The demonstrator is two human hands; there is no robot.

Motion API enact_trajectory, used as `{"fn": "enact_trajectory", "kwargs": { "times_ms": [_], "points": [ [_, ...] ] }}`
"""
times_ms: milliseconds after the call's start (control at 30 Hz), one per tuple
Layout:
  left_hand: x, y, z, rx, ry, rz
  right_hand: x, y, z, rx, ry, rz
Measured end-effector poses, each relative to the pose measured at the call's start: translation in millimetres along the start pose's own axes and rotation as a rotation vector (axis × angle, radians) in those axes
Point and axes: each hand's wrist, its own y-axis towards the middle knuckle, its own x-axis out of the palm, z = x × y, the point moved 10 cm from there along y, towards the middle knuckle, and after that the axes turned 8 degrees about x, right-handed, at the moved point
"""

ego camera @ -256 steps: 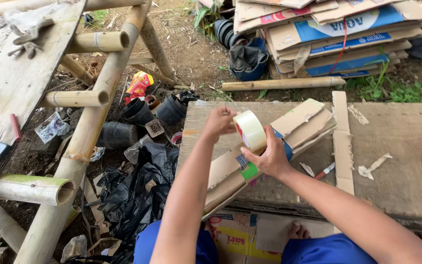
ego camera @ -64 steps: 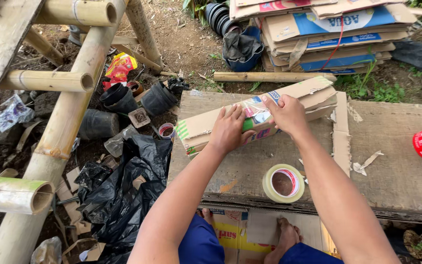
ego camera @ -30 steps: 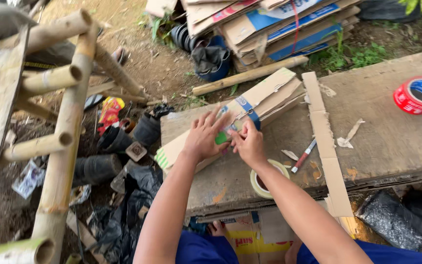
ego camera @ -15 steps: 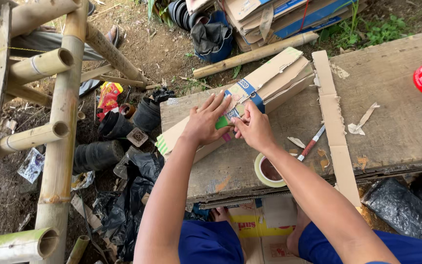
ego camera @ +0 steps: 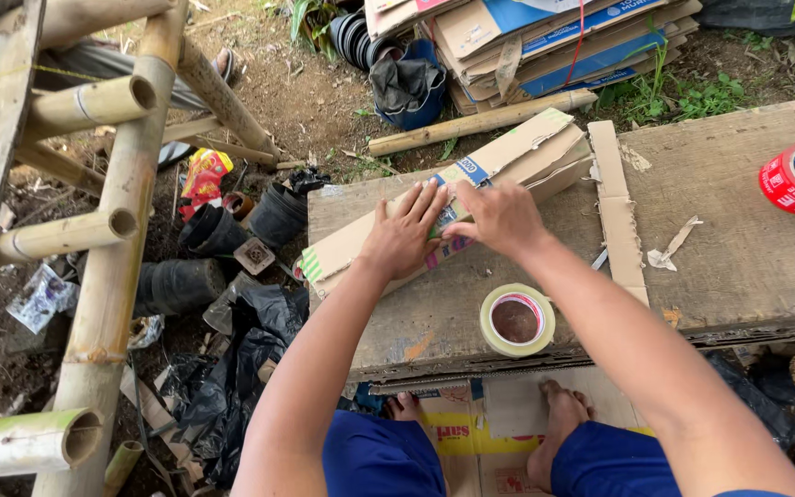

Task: The person uses a utility knife to cut a strip from a cardboard box and then secures the box with clear adhesive tape. The person works on a wooden table outdoors.

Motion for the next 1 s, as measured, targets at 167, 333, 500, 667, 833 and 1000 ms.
{"fn": "enact_trajectory", "kwargs": {
  "times_ms": [167,333,500,667,833,1000],
  "points": [
    [1,-3,3,-0.012,0.023,0.025,6,16,-2,-0.117,0.171,-0.143],
    [-4,-7,2,0.002,-0.014,-0.001,42,22,31,0.062,0.181,-0.377],
    [-4,-3,-4,-0.020,-0.065,0.015,35,22,20,-0.233,0.073,-0.340],
    [-6,-7,2,-0.022,0.021,0.168,23,14,5,-0.185,0.099,-0.284],
    [9,-11,4,-0.091,0.012,-0.024,-5,-1,7,0.211,0.249,-0.341],
    [-10,-8,-2,-0.070,0.012,0.126,-14,-161,52,0.821,-0.058,-0.948]
  ]
}}
